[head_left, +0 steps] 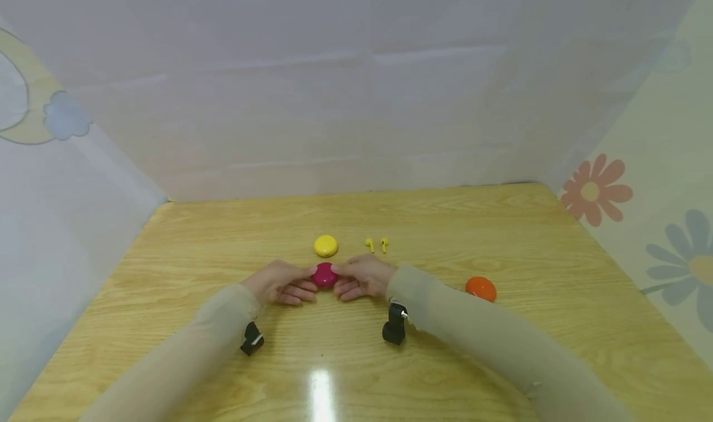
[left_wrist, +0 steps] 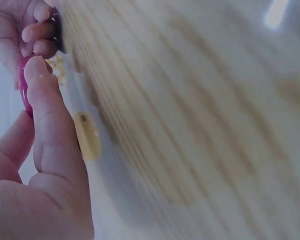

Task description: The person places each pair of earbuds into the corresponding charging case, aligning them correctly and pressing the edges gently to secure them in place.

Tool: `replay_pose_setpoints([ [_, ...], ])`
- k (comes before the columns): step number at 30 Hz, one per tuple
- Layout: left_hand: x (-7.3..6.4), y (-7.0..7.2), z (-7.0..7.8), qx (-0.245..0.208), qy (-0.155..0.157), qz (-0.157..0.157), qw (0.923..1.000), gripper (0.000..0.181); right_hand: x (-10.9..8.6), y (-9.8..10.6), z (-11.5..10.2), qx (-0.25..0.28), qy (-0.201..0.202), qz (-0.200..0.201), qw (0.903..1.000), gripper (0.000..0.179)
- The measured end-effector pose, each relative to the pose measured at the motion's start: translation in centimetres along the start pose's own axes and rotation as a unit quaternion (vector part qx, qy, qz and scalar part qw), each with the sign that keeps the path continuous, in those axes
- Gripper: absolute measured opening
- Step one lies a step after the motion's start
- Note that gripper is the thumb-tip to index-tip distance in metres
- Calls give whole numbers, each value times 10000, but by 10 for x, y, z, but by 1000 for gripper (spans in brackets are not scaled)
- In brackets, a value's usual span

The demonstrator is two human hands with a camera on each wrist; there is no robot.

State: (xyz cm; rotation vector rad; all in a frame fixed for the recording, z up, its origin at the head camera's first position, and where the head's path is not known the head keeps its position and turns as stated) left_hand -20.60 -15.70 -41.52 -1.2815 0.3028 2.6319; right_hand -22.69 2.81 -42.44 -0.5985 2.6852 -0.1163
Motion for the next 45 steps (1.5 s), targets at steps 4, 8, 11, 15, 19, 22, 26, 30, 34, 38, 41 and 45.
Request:
replay_pose_setpoints([
  [4,-3,0,0,-125,-35,-46,9999,39,-2,1,-4,66,63,-61,9999,25],
  [8,-5,-3,0,-256,-94,-144,9995,39,-4,2,-7,128,70,-107,9998,30],
  [11,-7,-5,0,-360,-144,-177,9991,38,-6,3,-10,155,91,-104,9998,32],
  [15,-12,-7,0,-454,-196,-197,9986,38,-10,4,-15,186,176,-121,9996,31],
  [19,-18,-10,3,-459,-289,-240,9982,39,-15,6,-20,190,305,-119,9993,28],
  [22,-23,-13,5,-397,-384,-273,9981,41,-19,7,-25,182,378,-121,9990,26],
  [26,-28,-17,8,-279,-538,-283,9978,44,-22,9,-30,183,458,-138,9987,25],
  [30,-32,-20,11,-144,-709,-334,9968,46,-26,11,-35,179,569,-142,9981,23],
  [34,-37,-22,13,-96,-816,-394,9958,46,-30,12,-40,167,670,-170,9975,23],
  [38,-41,-24,16,-144,-862,-400,9954,46,-33,14,-44,115,759,-148,9969,28],
  [41,-43,-28,17,-211,-907,-393,9949,44,-35,15,-45,56,795,-104,9968,29],
  [45,-46,-31,18,-290,-1038,-405,9934,43,-38,17,-47,-55,876,-64,9961,29],
])
Point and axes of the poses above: each hand's wrist, its own x-axis towards the middle knuckle, its own y-axis out of the back of the hand, z = x × y, the point moved 3 cm from there along x, towards the middle knuckle, and after that the axes turned 15 degrees about y, right-handed, at the moved point
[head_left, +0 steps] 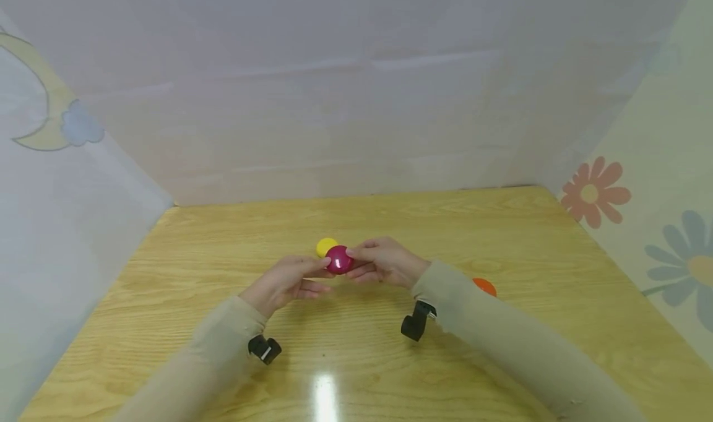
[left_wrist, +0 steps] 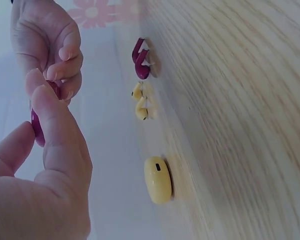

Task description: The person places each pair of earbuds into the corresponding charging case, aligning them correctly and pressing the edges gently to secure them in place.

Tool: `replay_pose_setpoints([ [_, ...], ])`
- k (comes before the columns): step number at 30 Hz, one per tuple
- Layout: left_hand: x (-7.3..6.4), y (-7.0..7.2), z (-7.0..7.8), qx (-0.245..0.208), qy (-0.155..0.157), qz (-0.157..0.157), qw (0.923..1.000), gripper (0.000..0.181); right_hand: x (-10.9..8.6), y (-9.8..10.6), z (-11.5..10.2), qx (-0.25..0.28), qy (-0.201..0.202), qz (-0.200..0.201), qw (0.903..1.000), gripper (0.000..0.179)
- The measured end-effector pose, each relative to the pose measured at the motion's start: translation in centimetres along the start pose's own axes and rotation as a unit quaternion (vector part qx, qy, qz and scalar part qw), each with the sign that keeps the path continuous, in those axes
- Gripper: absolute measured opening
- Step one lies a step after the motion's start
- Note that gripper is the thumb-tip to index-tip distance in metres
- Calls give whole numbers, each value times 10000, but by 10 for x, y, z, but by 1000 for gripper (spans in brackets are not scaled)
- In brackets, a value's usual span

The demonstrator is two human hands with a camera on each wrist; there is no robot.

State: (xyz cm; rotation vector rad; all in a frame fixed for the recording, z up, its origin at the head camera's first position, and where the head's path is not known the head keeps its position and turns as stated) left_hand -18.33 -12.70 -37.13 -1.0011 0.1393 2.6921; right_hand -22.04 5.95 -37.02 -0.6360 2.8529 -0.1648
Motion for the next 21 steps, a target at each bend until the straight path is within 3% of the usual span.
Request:
replay_pose_setpoints([
  [14,5,-8,8,-114,-614,75,9980,44,-4,9,-17,-493,313,105,9982,29],
  [21,3,-12,13,-229,-738,138,9969,43,-5,12,-25,-775,327,197,9963,31],
])
Point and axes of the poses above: each hand's wrist, its own x-axis towards the middle knuckle, its own y-axis out of the back of the hand, z = x × y, the point moved 3 cm from there along x, towards the middle knuckle, and after that the axes turned 15 degrees about y, right-handed, at the moved point
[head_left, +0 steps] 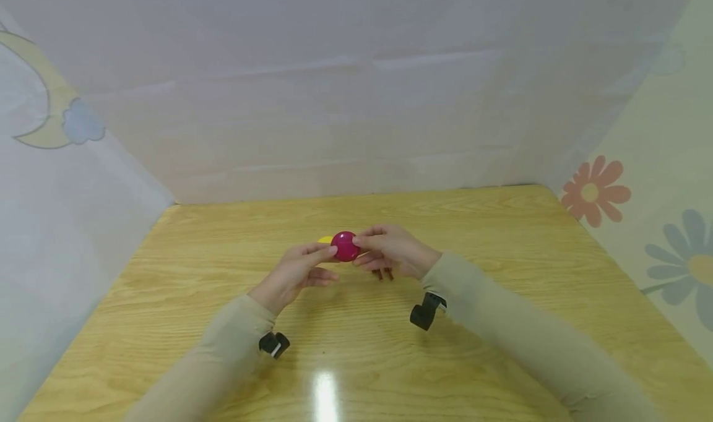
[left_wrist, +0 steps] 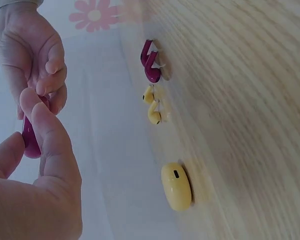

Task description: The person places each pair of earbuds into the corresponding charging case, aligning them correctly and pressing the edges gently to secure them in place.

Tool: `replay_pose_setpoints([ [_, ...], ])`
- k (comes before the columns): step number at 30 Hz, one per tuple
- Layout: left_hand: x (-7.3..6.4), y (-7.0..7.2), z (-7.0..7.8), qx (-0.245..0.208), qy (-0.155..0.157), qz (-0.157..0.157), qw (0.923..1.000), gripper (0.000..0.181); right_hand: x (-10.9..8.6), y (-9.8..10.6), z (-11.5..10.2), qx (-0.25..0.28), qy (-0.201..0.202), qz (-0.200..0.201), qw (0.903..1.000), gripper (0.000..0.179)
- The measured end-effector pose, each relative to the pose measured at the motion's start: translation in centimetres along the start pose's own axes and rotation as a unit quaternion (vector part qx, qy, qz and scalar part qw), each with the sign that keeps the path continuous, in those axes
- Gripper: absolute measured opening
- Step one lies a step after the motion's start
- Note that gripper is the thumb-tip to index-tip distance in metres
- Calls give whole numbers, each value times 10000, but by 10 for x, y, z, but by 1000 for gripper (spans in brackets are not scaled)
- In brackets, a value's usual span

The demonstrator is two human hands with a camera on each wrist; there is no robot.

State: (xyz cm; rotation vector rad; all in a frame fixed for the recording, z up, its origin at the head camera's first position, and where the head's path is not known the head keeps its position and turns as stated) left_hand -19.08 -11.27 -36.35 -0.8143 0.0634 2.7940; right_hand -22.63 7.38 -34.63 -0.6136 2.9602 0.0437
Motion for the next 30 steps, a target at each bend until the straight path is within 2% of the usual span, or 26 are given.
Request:
replay_pose_setpoints([
  [7,1,-3,8,2,-112,47,9999,46,0,4,-9,-54,77,-76,9999,32],
  [13,2,-7,15,88,-311,182,9993,46,-1,10,-15,109,250,-186,9995,28],
  [21,3,-14,24,395,-713,381,9959,45,-3,13,-25,325,408,-124,9986,28],
  [30,0,-21,32,164,-1149,754,9904,39,-3,14,-36,135,539,-91,9984,34],
])
Point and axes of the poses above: each hand's wrist, its own x-axis towards the middle knuckle, its own y-axis out of the back of the hand, z = x × y, the point moved 3 cm from there along x, towards the middle knuckle, and after that the axes turned 15 degrees about y, right-handed, at the moved point
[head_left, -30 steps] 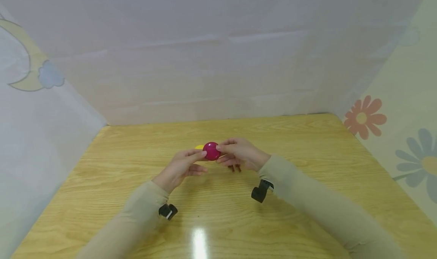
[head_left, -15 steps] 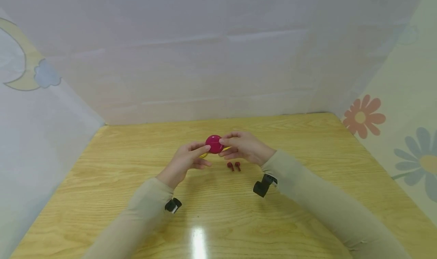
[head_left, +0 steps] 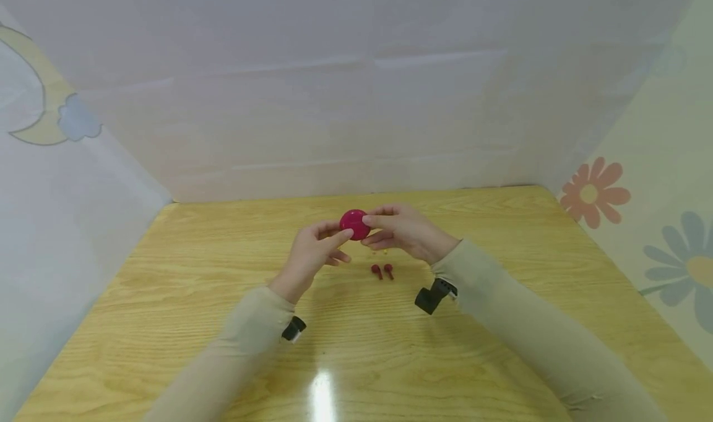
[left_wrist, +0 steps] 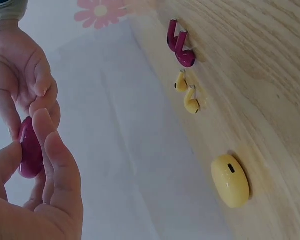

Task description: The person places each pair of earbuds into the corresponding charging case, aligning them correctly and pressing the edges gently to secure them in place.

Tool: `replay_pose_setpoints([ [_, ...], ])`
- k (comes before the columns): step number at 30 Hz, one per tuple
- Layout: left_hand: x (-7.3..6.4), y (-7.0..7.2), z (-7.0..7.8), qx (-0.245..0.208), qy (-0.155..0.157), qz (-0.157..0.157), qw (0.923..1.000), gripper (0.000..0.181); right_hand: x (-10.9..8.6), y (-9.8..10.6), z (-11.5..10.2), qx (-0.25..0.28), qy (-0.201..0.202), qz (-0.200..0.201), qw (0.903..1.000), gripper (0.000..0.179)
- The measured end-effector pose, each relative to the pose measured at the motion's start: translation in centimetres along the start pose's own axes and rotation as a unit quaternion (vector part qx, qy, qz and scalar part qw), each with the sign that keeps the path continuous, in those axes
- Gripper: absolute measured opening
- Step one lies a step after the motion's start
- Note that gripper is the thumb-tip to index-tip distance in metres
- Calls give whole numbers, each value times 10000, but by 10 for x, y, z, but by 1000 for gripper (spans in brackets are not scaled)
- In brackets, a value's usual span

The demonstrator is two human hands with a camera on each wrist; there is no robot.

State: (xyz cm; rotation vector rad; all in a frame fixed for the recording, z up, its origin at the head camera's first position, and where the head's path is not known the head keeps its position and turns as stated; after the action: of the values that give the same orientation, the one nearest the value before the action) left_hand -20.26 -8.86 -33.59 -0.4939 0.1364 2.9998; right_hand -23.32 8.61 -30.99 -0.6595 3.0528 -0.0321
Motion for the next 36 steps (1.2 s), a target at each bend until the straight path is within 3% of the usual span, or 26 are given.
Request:
replay_pose_setpoints([
  [16,-3,-6,13,109,-591,378,9975,32,-2,-4,-12,27,231,197,9995,37],
  [36,-7,-12,18,84,-820,681,9943,30,-5,-4,-14,316,644,273,9971,35],
])
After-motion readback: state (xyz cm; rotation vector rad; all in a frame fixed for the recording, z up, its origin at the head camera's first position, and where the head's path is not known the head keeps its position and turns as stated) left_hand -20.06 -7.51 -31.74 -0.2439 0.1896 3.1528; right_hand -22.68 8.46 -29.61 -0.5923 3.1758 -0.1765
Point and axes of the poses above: each hand's wrist, its own x-axis towards the middle knuckle, its own y-axis out of the back of the hand, z = x × y, the point moved 3 cm from there along x, towards the middle knuckle, and after that the axes turned 15 degrees about y, right-handed, at the moved point
